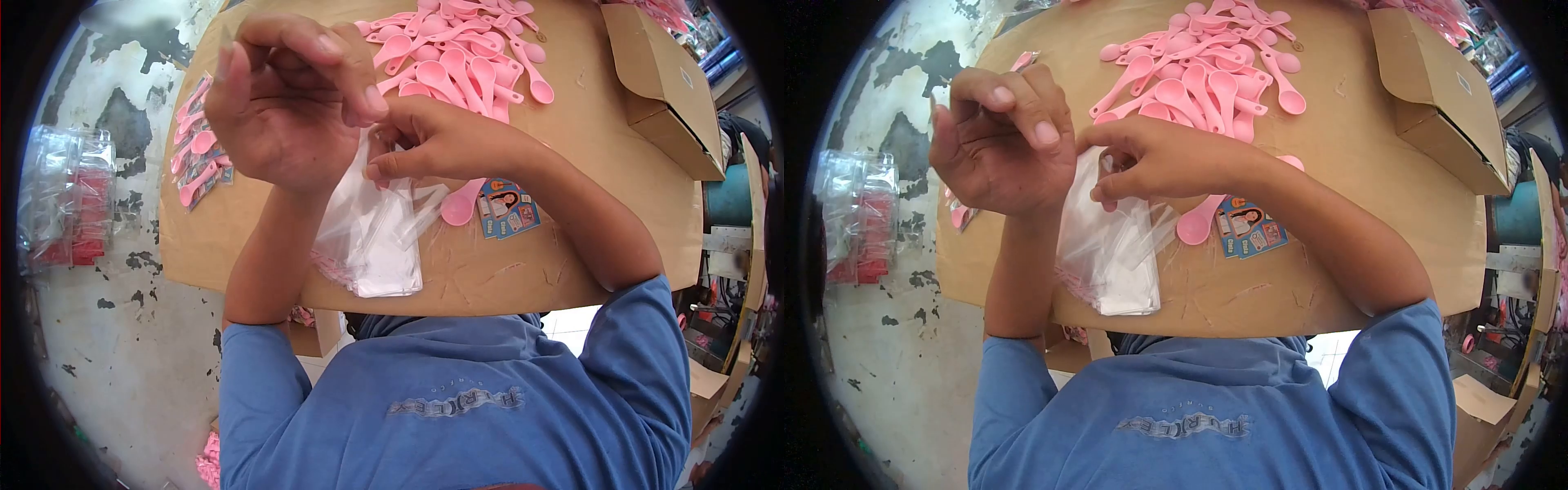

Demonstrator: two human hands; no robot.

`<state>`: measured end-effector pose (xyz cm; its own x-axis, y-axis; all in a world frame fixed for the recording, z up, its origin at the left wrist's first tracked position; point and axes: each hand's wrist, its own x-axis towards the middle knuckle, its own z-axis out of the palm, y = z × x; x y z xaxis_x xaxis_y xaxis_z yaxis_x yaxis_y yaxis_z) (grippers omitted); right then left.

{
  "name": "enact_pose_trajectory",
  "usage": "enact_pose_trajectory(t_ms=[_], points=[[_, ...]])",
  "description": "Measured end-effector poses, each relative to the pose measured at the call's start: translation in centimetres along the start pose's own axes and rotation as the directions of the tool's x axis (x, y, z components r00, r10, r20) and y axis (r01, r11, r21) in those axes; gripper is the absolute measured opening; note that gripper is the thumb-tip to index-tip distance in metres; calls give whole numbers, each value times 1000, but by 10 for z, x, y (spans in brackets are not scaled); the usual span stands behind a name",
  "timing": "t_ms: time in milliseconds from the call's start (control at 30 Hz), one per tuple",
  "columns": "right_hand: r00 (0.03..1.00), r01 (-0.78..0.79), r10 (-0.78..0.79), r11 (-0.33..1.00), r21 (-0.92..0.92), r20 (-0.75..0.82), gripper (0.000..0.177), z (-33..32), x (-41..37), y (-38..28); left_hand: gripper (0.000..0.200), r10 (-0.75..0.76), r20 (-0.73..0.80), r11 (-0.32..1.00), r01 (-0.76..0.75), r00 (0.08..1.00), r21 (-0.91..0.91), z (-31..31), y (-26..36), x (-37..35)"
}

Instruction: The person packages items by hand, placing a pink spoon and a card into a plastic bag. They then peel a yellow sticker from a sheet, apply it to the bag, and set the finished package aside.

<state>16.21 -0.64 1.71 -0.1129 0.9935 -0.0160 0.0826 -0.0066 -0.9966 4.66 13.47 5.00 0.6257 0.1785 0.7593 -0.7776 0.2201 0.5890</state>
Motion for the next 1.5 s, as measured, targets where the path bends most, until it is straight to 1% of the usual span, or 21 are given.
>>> enact_pose_trajectory(t_ms=[67,100,200,233,267,333,433,533,667,700,767,800,833,867,933,1000,1033,1100,1200,1333,1500], points=[[999,-25,25,1000,-11,21,25,6,-3,-5,55,-16,-2,999,15,1000,-41,9,-8,-1],[999,-38,38,999,-18,32,26,8,-3,-6,55,-20,25,999,21,999,-28,12,-10,-1],[985,-63,72,996,-59,156,16,10,-1,9,55,-20,95,1000,20,995,5,18,-13,-2],[979,-64,76,995,-72,188,19,9,-2,5,55,-8,113,1000,7,994,11,19,-12,-1],[982,-39,44,999,-31,185,20,10,-3,7,54,5,132,1000,-7,991,18,19,-11,1],[984,13,-21,999,45,177,24,12,-3,11,55,-7,108,999,3,994,36,18,-5,2],[988,64,-49,993,-100,147,32,3,0,11,55,12,99,998,-19,995,64,8,2,5],[999,10,-14,997,-71,-46,36,-4,4,12,55,45,77,995,-51,996,83,0,9,6],[988,-47,60,995,92,-145,44,-6,3,12,54,33,80,990,-44,996,136,-13,20,9],[990,-37,49,995,90,-133,47,-7,4,12,56,1,73,991,-11,997,134,-12,21,9],[987,-64,75,995,78,-144,46,-6,2,8,60,-63,59,990,55,996,129,-3,24,11],[985,-77,87,994,72,-150,46,-4,1,5,68,-147,109,984,134,983,120,8,27,12],[980,-42,46,999,26,-193,45,-2,-5,-5,78,-229,159,971,212,960,115,24,32,13],[977,-33,37,999,21,-209,44,-1,-7,-8,86,-394,200,915,363,897,175,46,47,21],[975,-43,53,998,54,-215,40,-1,-7,-6,84,-461,351,886,404,815,226,76,60,23],[977,-78,102,988,130,-185,35,-3,-1,3,82,-459,498,888,390,736,242,97,65,19],[977,-53,80,989,137,-199,35,-2,-1,6,81,-451,554,892,381,699,245,105,66,14],[979,-65,88,990,126,-185,35,-2,-2,3,79,-426,638,902,359,641,242,118,64,2],[982,-83,101,990,117,-161,35,0,-3,3,76,-394,710,914,331,585,234,134,59,-14],[986,-81,90,994,70,-138,35,-1,-4,2,72,-356,757,929,295,547,224,150,51,-31],[988,-91,97,994,53,-123,37,-3,-4,-1,67,-324,768,943,254,552,214,162,37,-43]])
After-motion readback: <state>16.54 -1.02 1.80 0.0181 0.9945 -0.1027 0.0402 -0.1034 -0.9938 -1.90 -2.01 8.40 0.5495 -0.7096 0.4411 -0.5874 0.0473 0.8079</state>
